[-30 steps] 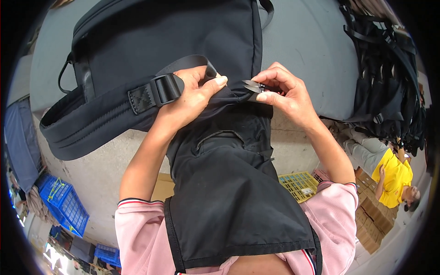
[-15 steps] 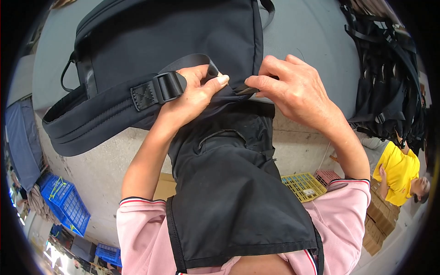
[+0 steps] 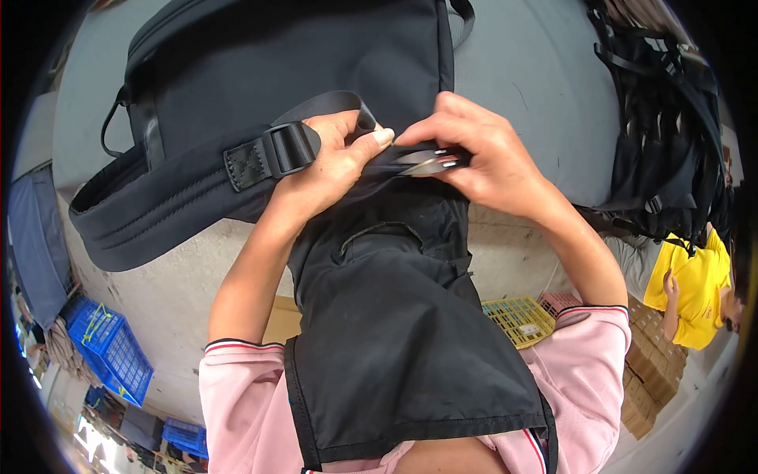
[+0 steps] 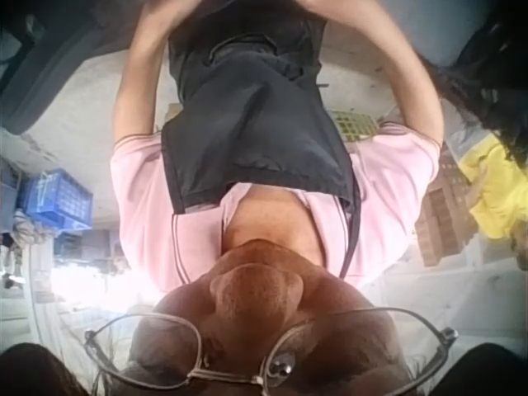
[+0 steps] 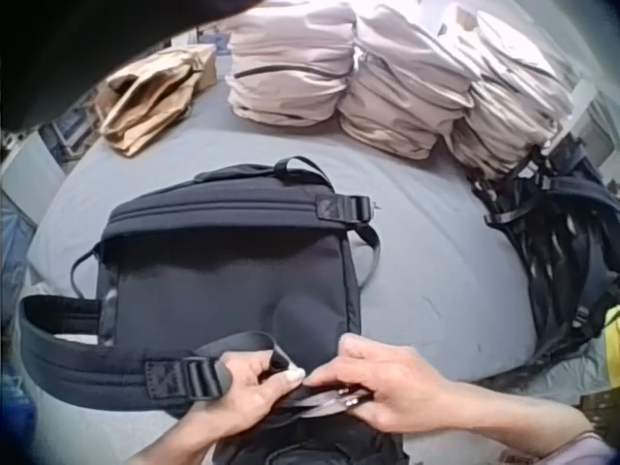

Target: Trimming loose threads and adjusting straps on black backpacks using snips.

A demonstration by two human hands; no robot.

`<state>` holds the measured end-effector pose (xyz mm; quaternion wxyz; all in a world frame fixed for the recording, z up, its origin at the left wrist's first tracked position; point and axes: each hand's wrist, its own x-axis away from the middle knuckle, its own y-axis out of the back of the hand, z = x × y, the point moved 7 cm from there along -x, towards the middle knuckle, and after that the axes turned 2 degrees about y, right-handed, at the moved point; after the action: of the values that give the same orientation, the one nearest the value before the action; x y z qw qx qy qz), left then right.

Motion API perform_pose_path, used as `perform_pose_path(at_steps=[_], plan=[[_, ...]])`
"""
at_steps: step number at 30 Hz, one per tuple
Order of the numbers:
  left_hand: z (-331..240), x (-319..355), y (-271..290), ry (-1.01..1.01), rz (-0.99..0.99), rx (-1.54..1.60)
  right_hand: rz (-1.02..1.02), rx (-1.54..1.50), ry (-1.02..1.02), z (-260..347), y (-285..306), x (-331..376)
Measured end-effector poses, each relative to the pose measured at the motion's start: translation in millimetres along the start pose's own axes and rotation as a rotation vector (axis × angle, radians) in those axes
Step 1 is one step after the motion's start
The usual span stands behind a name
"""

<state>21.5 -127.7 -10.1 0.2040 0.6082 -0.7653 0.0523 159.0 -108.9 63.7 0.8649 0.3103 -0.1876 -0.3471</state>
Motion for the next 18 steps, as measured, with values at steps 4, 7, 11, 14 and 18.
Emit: perform_pose_path(at_steps=[4,7,11,14,18], plan=[[3,-1,-2,0.001,0.012,0.020,0.055,0.072,0.017,9,-11,-8],[0,0,-3,-0.036,-0.013,-0.013,-0.001,0.144,0.041,9,-12,-3],[2,0,-4,-0.036,-0.005,-0.040,-0.123,0.162,0.021,5,-16,5],[2,1,-5,-0.035,-0.006,0.040,-0.269,0.113,-0.003,5,-15,14],[-1,5,-5,-0.104,-0.054,0.089,-0.455,-0.124,-0.058,-12,-1,24]])
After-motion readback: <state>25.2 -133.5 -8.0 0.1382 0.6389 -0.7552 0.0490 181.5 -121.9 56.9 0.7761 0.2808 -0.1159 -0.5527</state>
